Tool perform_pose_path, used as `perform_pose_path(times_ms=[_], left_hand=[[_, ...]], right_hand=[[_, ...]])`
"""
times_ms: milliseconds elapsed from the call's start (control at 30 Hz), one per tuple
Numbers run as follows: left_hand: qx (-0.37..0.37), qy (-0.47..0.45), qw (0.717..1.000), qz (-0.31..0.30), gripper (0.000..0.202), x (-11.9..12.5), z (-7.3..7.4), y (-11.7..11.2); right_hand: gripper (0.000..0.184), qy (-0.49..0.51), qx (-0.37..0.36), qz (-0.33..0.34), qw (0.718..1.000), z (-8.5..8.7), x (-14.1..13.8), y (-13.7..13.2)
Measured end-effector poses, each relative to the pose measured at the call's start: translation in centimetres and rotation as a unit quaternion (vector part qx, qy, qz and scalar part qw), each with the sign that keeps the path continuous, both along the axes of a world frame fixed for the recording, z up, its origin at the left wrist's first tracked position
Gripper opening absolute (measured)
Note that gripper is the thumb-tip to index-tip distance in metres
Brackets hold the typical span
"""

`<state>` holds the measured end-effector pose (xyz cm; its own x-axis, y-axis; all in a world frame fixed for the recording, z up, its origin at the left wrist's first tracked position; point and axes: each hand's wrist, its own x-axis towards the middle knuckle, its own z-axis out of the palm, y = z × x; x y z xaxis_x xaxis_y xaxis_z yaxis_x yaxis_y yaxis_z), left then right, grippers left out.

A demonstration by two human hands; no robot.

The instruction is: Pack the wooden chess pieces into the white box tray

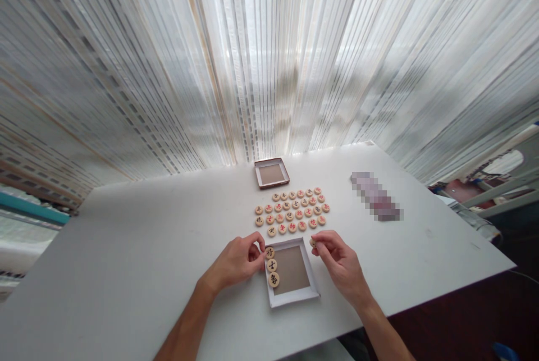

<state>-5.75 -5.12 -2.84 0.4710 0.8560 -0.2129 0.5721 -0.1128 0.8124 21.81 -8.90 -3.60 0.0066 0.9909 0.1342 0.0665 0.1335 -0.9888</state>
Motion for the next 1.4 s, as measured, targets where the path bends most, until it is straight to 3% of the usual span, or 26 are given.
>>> perform_pose_path(times_ms=[533, 1400], left_hand=[[0.010, 0.005, 1.000, 0.000, 0.011, 0.2, 0.7, -0.1], [0.019, 0.013, 1.000, -0.004, 0.011, 0.2, 0.9, -0.1]], right_hand=[[0.020, -0.015, -0.035, 0.016, 0.999, -0.7, -0.2, 0.0], [0.027, -0.036, -0.054, 0.031, 0.997, 0.9, -0.7, -0.6]])
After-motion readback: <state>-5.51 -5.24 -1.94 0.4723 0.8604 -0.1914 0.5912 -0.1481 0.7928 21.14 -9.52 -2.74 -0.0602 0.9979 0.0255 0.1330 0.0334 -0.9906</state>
